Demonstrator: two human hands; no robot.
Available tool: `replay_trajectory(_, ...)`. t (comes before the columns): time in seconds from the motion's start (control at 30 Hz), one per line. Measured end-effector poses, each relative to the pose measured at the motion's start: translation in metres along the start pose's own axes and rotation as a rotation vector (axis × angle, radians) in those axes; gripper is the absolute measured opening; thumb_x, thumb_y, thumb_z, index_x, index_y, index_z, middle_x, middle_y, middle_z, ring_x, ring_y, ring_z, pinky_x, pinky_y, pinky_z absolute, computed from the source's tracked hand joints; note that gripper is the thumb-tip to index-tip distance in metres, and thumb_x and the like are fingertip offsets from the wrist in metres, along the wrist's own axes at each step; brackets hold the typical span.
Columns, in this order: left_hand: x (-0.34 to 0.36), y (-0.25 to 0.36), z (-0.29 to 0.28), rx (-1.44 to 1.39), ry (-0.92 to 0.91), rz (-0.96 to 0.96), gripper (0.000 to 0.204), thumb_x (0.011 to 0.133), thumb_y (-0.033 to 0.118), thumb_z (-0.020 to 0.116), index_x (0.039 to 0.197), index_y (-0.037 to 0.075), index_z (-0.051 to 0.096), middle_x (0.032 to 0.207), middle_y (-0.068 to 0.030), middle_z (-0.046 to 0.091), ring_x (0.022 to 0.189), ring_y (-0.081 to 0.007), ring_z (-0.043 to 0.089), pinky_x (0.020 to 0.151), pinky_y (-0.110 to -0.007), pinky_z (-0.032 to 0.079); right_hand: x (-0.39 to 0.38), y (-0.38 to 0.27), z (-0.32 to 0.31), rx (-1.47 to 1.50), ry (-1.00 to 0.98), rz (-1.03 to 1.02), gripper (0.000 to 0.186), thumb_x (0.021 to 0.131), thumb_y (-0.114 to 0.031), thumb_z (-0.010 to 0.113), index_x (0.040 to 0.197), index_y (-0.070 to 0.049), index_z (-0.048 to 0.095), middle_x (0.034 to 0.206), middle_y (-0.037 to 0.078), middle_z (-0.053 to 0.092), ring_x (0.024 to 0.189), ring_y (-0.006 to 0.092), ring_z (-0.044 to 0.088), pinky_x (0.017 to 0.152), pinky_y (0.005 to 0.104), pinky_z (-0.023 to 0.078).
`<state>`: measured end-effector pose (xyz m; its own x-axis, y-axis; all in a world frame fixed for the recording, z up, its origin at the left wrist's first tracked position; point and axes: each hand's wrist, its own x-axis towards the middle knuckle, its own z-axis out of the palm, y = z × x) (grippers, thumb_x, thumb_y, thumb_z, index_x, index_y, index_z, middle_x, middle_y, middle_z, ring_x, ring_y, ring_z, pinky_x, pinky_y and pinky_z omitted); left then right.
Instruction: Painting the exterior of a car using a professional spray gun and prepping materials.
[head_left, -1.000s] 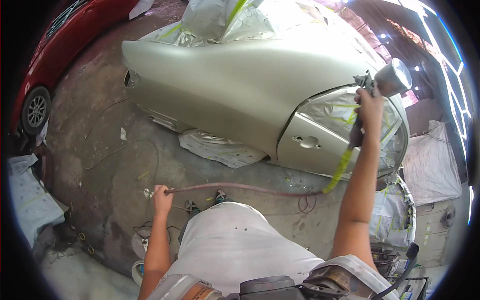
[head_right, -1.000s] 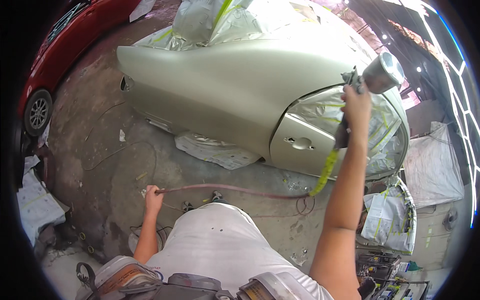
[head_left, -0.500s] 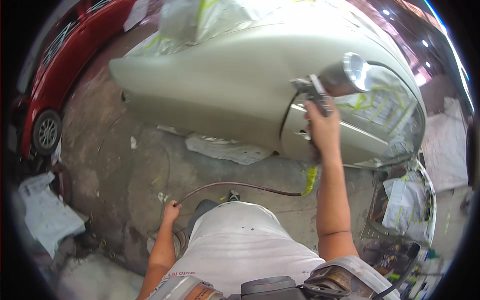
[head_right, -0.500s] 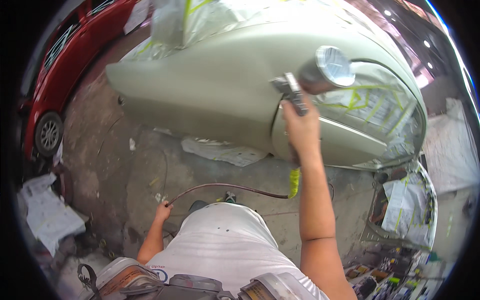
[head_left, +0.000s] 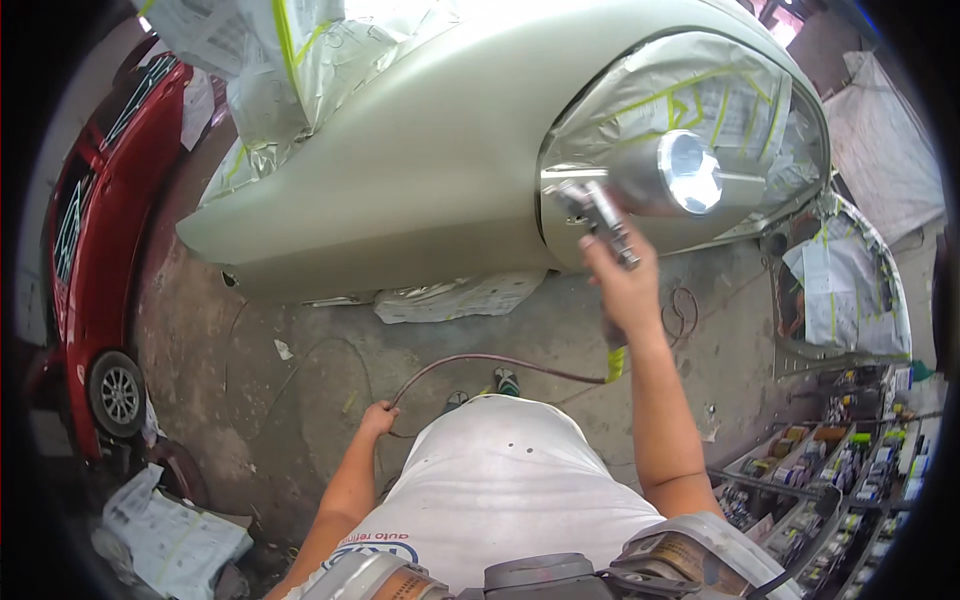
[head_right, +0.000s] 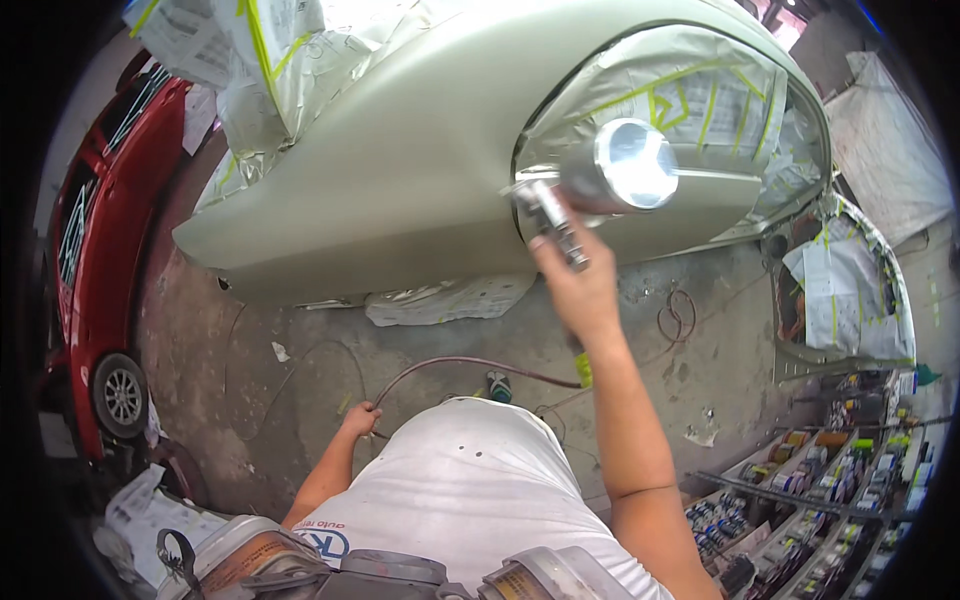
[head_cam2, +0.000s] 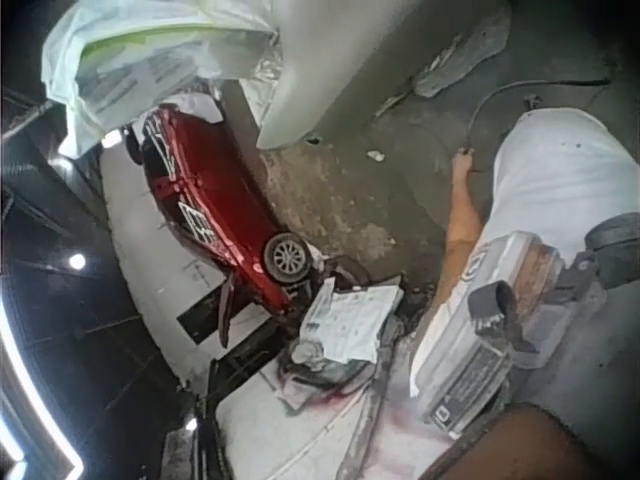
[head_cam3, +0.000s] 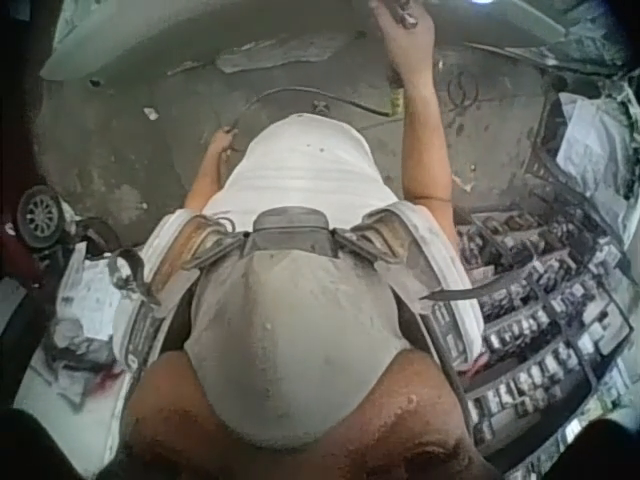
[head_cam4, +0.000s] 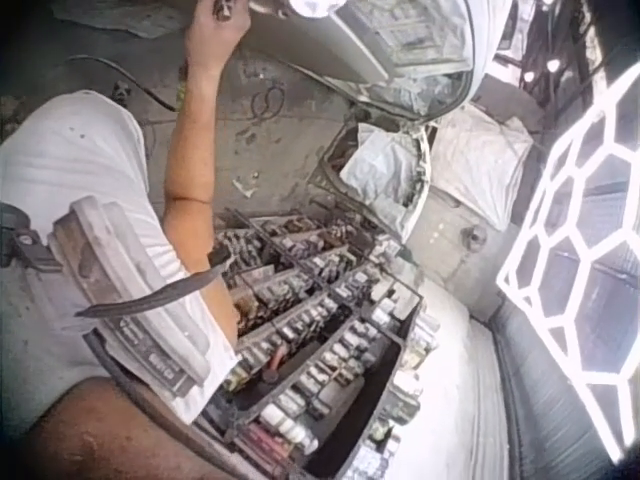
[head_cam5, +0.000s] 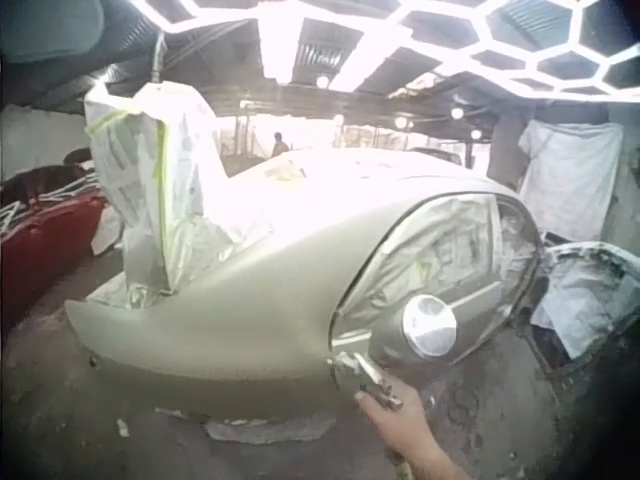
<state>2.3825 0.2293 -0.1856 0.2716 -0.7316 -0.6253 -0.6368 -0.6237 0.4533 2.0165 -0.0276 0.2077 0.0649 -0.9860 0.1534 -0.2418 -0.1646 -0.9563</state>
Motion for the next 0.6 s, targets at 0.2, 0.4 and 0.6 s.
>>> replay_trajectory(0.2, -0.004, -0.027, -0.024, -0.231, -0.214, -0.324, 0.025, 0.088, 0.025, 0.063, 0.106, 0.007, 0.064, 0.080, -0.0093, 0.066, 0.065, -0.0193, 0.065, 0.055, -0.036, 0.050, -0.018, 0.002, -0.002, 0.027, 0.132, 0.049, 0.053, 0.087, -0.011, 0.064, 0.139, -0.011, 0.052, 0.081, -0.007, 0.058, 0.066, 0.0017, 0.048, 0.054, 0.0186, 0.043)
replay_trajectory(0.4, -0.004, -0.025, -0.034, -0.365, -0.143, -0.263, 0.022, 0.088, 0.026, 0.062, 0.102, 0.008, 0.062, 0.077, -0.0049, 0.061, 0.062, -0.0161, 0.060, 0.050, -0.034, 0.046, -0.032, 0.018, 0.011, -0.103, 0.305, 0.021, 0.053, 0.090, -0.008, 0.060, 0.141, -0.007, 0.048, 0.110, 0.006, 0.065, 0.091, 0.0126, 0.061, 0.079, 0.0254, 0.049)
replay_trajectory(0.6, 0.006, -0.026, -0.046, -0.320, -0.234, -0.349, 0.031, 0.089, 0.031, 0.062, 0.111, 0.010, 0.058, 0.092, -0.0058, 0.061, 0.065, -0.0172, 0.059, 0.051, -0.034, 0.044, -0.087, 0.034, 0.091, -0.079, -0.301, -0.222, 0.055, 0.085, -0.011, 0.065, 0.139, -0.010, 0.051, 0.126, 0.019, 0.061, 0.120, 0.0340, 0.057, 0.104, 0.0370, 0.042)
